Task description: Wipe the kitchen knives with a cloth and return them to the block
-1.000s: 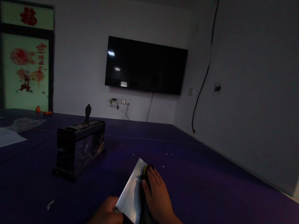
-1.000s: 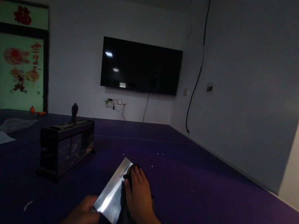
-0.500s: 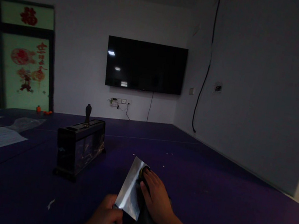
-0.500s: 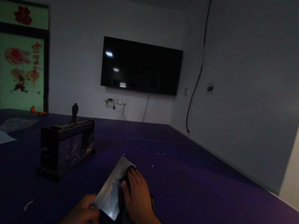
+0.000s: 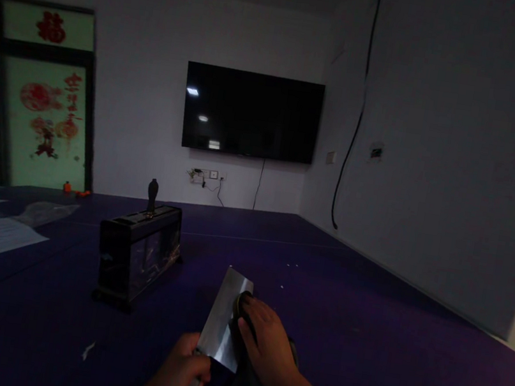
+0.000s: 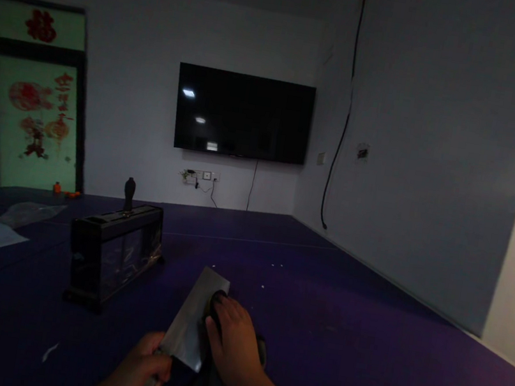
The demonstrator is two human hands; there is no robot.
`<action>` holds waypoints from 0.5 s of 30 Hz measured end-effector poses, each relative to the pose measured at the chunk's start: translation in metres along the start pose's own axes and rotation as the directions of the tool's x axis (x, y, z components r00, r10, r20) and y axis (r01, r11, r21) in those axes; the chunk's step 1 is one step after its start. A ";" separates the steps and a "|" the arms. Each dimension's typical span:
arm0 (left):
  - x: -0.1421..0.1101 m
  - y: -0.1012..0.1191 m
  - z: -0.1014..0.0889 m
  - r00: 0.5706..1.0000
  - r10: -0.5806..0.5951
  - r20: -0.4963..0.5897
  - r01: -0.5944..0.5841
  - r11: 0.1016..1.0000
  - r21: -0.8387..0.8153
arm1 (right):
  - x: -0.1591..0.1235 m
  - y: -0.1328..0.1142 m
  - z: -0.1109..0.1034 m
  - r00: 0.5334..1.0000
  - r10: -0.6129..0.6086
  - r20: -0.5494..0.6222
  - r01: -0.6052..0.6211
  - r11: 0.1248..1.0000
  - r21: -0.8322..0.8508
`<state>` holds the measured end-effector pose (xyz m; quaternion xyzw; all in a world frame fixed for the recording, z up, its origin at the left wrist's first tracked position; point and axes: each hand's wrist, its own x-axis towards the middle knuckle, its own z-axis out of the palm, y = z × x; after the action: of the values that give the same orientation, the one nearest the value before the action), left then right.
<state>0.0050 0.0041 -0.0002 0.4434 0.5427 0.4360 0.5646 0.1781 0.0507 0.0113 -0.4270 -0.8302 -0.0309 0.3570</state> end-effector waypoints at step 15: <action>0.000 -0.004 0.000 0.990 0.104 0.099 -0.112 0.990 0.083 | 0.000 0.009 0.013 0.996 0.085 -0.037 -0.087 0.993 -0.077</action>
<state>0.0048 0.0030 -0.0045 0.5166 0.5093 0.4203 0.5451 0.1774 0.0609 -0.0009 -0.4755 -0.8031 -0.0555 0.3549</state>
